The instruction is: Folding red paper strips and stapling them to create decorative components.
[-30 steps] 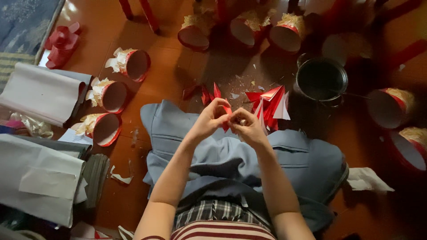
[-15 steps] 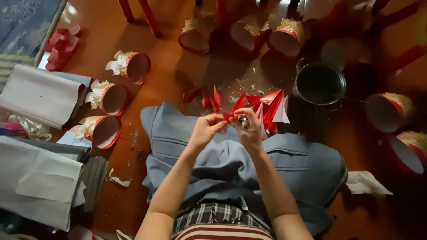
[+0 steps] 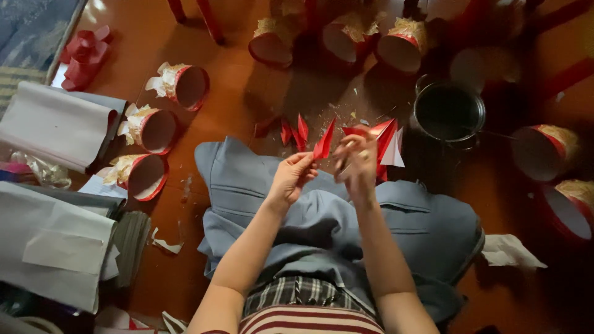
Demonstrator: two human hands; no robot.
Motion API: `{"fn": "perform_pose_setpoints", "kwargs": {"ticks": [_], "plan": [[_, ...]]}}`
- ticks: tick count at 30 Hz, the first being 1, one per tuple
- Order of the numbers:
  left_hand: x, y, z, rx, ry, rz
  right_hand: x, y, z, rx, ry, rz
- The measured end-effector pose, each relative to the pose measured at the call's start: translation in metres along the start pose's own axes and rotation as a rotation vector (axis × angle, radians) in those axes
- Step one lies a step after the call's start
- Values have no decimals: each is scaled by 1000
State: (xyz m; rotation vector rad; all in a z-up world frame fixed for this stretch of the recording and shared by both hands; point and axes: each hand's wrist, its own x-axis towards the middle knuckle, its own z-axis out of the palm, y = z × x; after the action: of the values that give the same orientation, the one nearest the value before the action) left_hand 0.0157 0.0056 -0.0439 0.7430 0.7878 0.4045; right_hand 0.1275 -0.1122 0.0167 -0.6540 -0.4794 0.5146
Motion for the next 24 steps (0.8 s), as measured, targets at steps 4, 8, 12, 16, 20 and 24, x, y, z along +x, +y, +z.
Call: {"fn": "perform_pose_setpoints", "kwargs": {"ticks": [4,8,12,16,20,24], "plan": [[-5,16,8,79,44,117,0,37,-43,216,256,584],[-10,27,6,214,69,269,-10,8,-10,-301,1,525],[-8,26,-4,420,66,414,-19,69,-66,-270,-154,447],[-12,27,-13,697,-44,646,-1,4,7,-570,-249,514],[0,17,-31,1085,-191,885,-10,49,-32,-560,-97,572],[8,6,-40,1425,-276,1011,-16,76,-58,-515,-3,593]]}}
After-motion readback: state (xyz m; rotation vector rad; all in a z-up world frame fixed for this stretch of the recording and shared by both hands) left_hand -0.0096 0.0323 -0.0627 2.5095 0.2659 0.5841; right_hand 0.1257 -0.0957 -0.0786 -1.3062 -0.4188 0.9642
